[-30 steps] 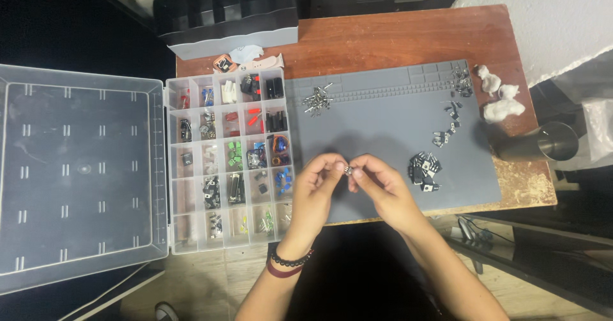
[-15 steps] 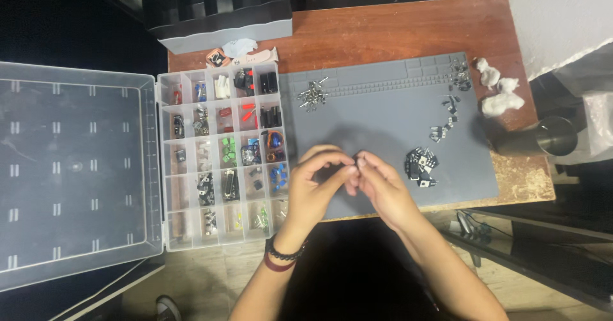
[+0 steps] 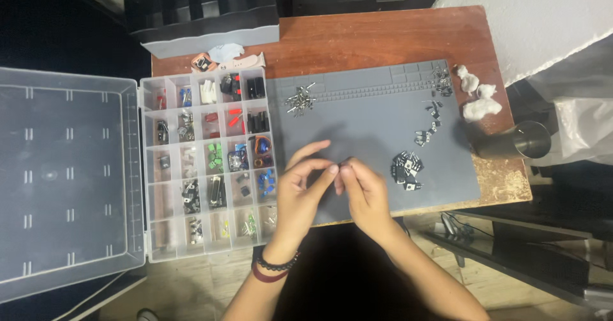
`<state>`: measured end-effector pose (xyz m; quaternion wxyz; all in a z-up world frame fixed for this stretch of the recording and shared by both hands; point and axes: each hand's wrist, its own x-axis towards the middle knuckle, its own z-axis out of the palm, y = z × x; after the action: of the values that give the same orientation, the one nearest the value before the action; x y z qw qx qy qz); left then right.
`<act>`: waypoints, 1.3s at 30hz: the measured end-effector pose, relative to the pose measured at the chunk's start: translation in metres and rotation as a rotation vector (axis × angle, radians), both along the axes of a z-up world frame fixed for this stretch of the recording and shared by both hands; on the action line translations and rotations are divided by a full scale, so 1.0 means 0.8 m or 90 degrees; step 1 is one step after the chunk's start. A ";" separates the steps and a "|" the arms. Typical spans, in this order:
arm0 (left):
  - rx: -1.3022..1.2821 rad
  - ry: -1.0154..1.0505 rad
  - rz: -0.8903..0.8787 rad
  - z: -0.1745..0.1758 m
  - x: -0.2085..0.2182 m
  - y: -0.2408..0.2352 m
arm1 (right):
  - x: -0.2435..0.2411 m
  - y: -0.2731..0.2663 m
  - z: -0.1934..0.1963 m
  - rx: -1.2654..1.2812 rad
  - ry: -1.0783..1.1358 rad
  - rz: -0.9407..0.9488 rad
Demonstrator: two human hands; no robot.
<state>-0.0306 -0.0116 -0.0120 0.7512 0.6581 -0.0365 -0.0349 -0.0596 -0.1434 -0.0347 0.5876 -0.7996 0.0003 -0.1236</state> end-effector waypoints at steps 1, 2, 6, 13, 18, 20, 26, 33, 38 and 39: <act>0.001 0.002 0.003 -0.003 0.003 0.003 | 0.002 0.001 0.002 0.001 0.002 0.003; 0.038 -0.023 0.005 -0.006 0.006 0.006 | 0.004 0.002 0.004 -0.014 -0.006 -0.006; 0.169 -0.193 0.105 0.003 0.010 0.009 | 0.006 0.009 0.006 -0.031 -0.026 -0.030; 0.216 -0.241 0.172 -0.002 0.002 0.007 | 0.012 0.015 0.008 0.010 -0.023 -0.016; -0.209 0.138 0.055 -0.019 0.000 0.002 | 0.020 0.015 -0.005 0.253 0.004 0.073; -0.215 0.136 0.048 -0.012 0.002 0.005 | 0.021 0.014 -0.006 0.263 0.009 0.074; -0.183 0.129 0.028 -0.008 0.003 0.015 | 0.019 0.015 -0.008 0.258 0.021 0.069; -0.138 0.089 0.054 0.004 0.000 0.019 | 0.015 0.021 0.000 0.235 0.006 0.097; -0.129 0.090 0.050 0.000 -0.001 0.022 | 0.016 0.018 -0.006 0.253 0.016 0.118; -0.122 0.090 0.050 -0.001 -0.001 0.023 | 0.016 0.017 -0.008 0.256 0.016 0.119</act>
<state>-0.0317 0.0067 -0.0126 0.8122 0.5801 0.0393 -0.0484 -0.0469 -0.1301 -0.0414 0.7439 -0.6646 -0.0420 -0.0560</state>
